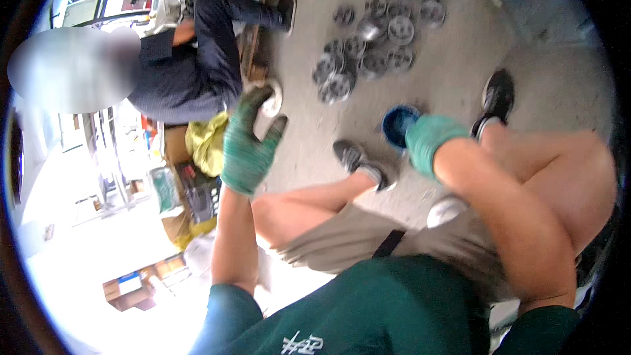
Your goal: The person sits on the floor and uses a brush to apply blue paint to the inner surfaces of small, circular metal parts. They repeatedly dip the brush into a small container of paint and coat each part before placing it into a blue plastic bin. The task continues until the end of the clip.
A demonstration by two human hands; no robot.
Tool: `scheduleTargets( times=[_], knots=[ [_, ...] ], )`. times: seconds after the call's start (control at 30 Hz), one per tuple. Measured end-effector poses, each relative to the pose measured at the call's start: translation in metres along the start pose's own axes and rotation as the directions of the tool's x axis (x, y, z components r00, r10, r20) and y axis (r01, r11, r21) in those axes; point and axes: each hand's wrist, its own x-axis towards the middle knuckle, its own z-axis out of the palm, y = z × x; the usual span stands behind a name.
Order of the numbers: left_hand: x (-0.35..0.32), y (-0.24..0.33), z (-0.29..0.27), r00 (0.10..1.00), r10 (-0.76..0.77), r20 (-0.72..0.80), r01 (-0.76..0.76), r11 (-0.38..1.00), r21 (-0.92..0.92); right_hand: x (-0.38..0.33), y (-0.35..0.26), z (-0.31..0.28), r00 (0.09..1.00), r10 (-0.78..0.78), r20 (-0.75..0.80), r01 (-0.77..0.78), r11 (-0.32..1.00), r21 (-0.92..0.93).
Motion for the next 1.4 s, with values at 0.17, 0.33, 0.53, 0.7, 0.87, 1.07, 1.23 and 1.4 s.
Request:
scheduleTargets(
  times=[0.17, 0.33, 0.53, 0.7, 0.87, 1.07, 1.23, 1.4],
  knots=[
    [-0.014, -0.031, 0.013, 0.971, -0.187, -0.147, 0.161, 0.972, -0.173, -0.021, 0.011, -0.02, 0.997, 0.078, 0.006, -0.078, 0.995, -0.054],
    [-0.068, -0.073, -0.001, 0.979, -0.066, -0.192, 0.036, 0.987, -0.158, 0.012, -0.049, 0.042, 0.985, 0.082, -0.153, -0.076, 0.996, 0.046],
    [-0.049, -0.062, 0.018, 0.993, -0.076, -0.095, 0.046, 0.957, -0.287, 0.065, 0.007, 0.098, 0.985, -0.015, -0.174, 0.051, 0.978, 0.204],
    [-0.04, -0.077, 0.006, 0.986, -0.161, -0.037, 0.144, 0.949, -0.279, 0.106, -0.013, 0.116, 0.994, 0.096, 0.042, -0.104, 0.957, 0.272],
    [-0.038, -0.07, -0.003, 0.989, -0.13, -0.073, 0.099, 0.939, -0.329, 0.186, 0.014, 0.239, 0.985, 0.158, -0.068, -0.137, 0.959, 0.247],
    [-0.055, -0.078, -0.007, 0.987, -0.155, -0.044, 0.134, 0.94, -0.313, 0.1, -0.071, 0.103, 0.948, -0.015, 0.317, 0.02, 1.0, -0.012],
    [-0.059, -0.048, -0.003, 0.987, 0.024, 0.16, 0.047, 0.904, -0.426, 0.054, -0.083, -0.05, 0.792, -0.08, 0.606, 0.292, 0.921, -0.259],
    [-0.028, -0.049, -0.002, 0.94, 0.165, 0.3, -0.001, 0.877, -0.48, 0.036, -0.078, -0.182, 0.974, -0.194, 0.115, 0.224, 0.892, -0.393]
  ],
)
